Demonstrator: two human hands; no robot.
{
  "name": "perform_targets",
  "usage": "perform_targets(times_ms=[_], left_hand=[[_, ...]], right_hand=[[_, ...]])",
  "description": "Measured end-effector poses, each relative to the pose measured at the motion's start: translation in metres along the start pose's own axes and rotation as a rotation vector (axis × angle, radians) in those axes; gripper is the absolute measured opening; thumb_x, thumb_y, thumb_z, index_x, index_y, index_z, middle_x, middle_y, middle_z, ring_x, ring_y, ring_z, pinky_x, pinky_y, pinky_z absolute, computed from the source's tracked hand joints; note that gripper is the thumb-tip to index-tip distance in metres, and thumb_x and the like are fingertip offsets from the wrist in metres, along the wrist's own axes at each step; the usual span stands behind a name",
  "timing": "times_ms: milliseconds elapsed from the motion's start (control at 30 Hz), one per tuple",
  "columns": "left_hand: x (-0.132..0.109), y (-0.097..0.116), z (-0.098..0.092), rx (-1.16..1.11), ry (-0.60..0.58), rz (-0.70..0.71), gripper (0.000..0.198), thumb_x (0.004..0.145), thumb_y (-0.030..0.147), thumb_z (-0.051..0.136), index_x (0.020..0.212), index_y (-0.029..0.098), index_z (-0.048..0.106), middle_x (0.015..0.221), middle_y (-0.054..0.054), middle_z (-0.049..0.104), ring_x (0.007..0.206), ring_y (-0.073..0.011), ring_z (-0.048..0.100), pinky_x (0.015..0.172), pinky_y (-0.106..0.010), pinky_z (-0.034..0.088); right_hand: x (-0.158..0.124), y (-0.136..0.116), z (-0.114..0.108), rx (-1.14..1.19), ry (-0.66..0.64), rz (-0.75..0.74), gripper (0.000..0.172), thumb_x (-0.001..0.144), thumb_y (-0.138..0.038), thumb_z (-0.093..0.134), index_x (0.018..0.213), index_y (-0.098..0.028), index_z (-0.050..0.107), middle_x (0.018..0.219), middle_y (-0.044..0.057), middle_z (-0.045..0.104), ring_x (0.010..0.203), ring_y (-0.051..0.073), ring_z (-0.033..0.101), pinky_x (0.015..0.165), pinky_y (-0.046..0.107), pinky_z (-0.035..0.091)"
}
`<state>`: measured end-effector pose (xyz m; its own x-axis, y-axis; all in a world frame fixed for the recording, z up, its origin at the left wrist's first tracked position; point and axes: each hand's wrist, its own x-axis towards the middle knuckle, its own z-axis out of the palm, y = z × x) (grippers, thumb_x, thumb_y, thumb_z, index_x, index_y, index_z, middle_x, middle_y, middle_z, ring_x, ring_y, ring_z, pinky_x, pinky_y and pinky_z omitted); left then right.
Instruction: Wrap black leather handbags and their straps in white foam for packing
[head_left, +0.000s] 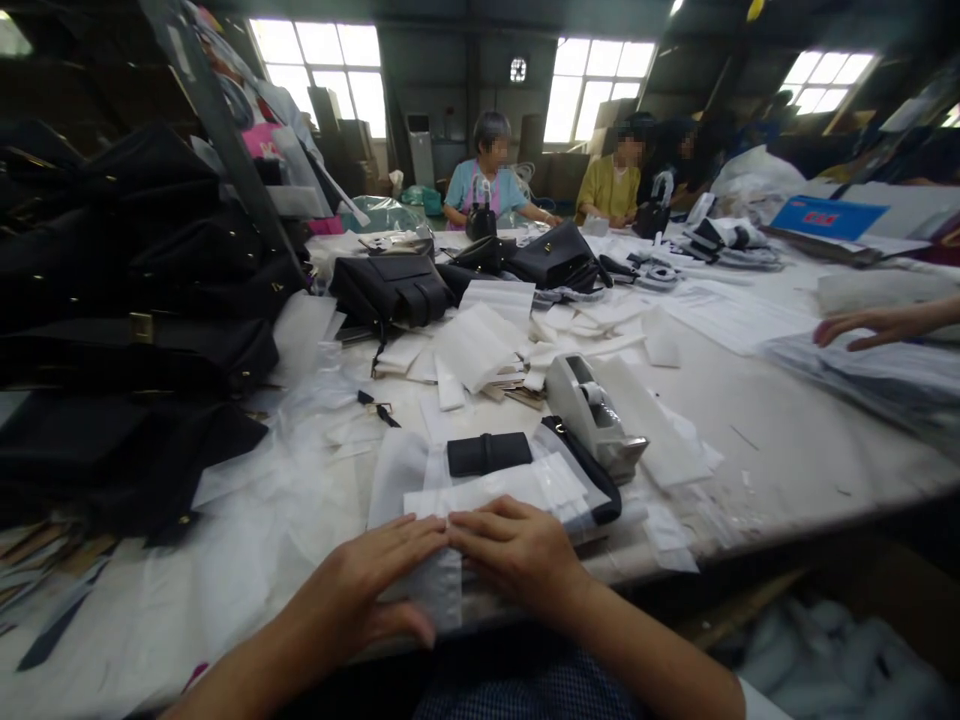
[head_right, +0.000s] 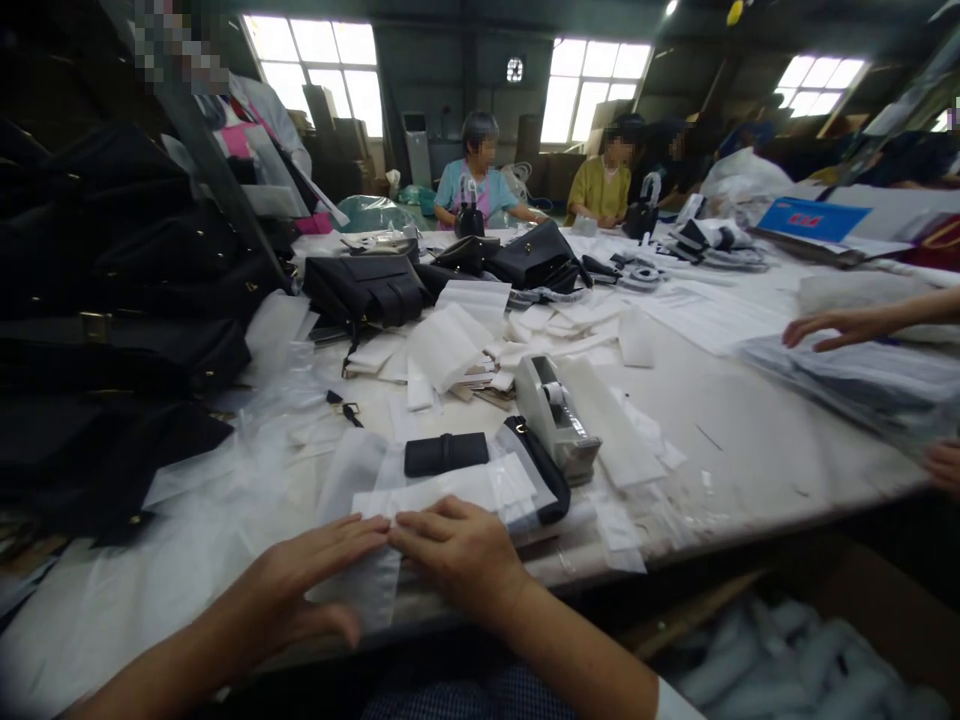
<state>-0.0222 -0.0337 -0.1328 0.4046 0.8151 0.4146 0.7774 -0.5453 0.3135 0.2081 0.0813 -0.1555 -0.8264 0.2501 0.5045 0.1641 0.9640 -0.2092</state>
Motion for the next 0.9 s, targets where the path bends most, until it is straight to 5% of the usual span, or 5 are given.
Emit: perform_targets(times_ms=[67, 167, 333, 633, 900], left_hand=[[-0.008, 0.004, 0.011, 0.132, 0.096, 0.026, 0.041, 0.094, 0.029, 0.060, 0.134, 0.021, 0.055, 0.126, -0.008, 0.069, 0.114, -0.0213, 0.066, 0.100, -0.034, 0.054], [-0.015, 0.012, 0.024, 0.253, 0.198, 0.042, 0.035, 0.096, 0.009, 0.051, 0.128, 0.018, 0.060, 0.125, -0.009, 0.069, 0.118, -0.0214, 0.064, 0.102, -0.037, 0.054], [-0.020, 0.017, 0.034, 0.226, 0.221, -0.081, 0.039, 0.095, 0.032, 0.058, 0.131, 0.017, 0.057, 0.122, -0.011, 0.070, 0.110, -0.0237, 0.068, 0.097, -0.039, 0.057], [-0.025, 0.017, 0.043, 0.217, 0.322, -0.081, 0.030, 0.096, 0.021, 0.054, 0.125, 0.020, 0.061, 0.120, -0.009, 0.071, 0.110, -0.0218, 0.068, 0.097, -0.038, 0.056], [-0.007, 0.019, 0.011, -0.034, 0.110, -0.353, 0.027, 0.099, 0.036, 0.047, 0.114, 0.028, 0.068, 0.108, 0.001, 0.076, 0.096, -0.0191, 0.074, 0.081, -0.027, 0.060]], right_hand=[[-0.001, 0.000, 0.001, -0.013, -0.016, 0.000, 0.029, 0.097, -0.034, 0.057, 0.125, -0.027, 0.063, 0.121, 0.000, 0.070, 0.089, 0.018, 0.063, 0.081, 0.032, 0.057], [-0.003, 0.000, 0.006, -0.027, -0.013, 0.008, 0.030, 0.098, -0.035, 0.054, 0.126, -0.026, 0.064, 0.122, 0.001, 0.070, 0.090, 0.018, 0.064, 0.083, 0.032, 0.056], [-0.004, -0.001, 0.008, -0.068, 0.015, 0.001, 0.030, 0.099, -0.034, 0.052, 0.126, -0.028, 0.064, 0.121, 0.000, 0.070, 0.090, 0.019, 0.064, 0.081, 0.033, 0.057], [-0.007, -0.004, 0.001, -0.039, -0.086, -0.006, 0.048, 0.093, -0.045, 0.060, 0.137, -0.025, 0.055, 0.131, 0.007, 0.064, 0.104, 0.024, 0.060, 0.093, 0.040, 0.052], [-0.003, -0.002, 0.000, 0.003, -0.139, 0.062, 0.050, 0.091, -0.044, 0.064, 0.136, -0.025, 0.056, 0.129, 0.004, 0.066, 0.104, 0.023, 0.060, 0.091, 0.037, 0.052]])
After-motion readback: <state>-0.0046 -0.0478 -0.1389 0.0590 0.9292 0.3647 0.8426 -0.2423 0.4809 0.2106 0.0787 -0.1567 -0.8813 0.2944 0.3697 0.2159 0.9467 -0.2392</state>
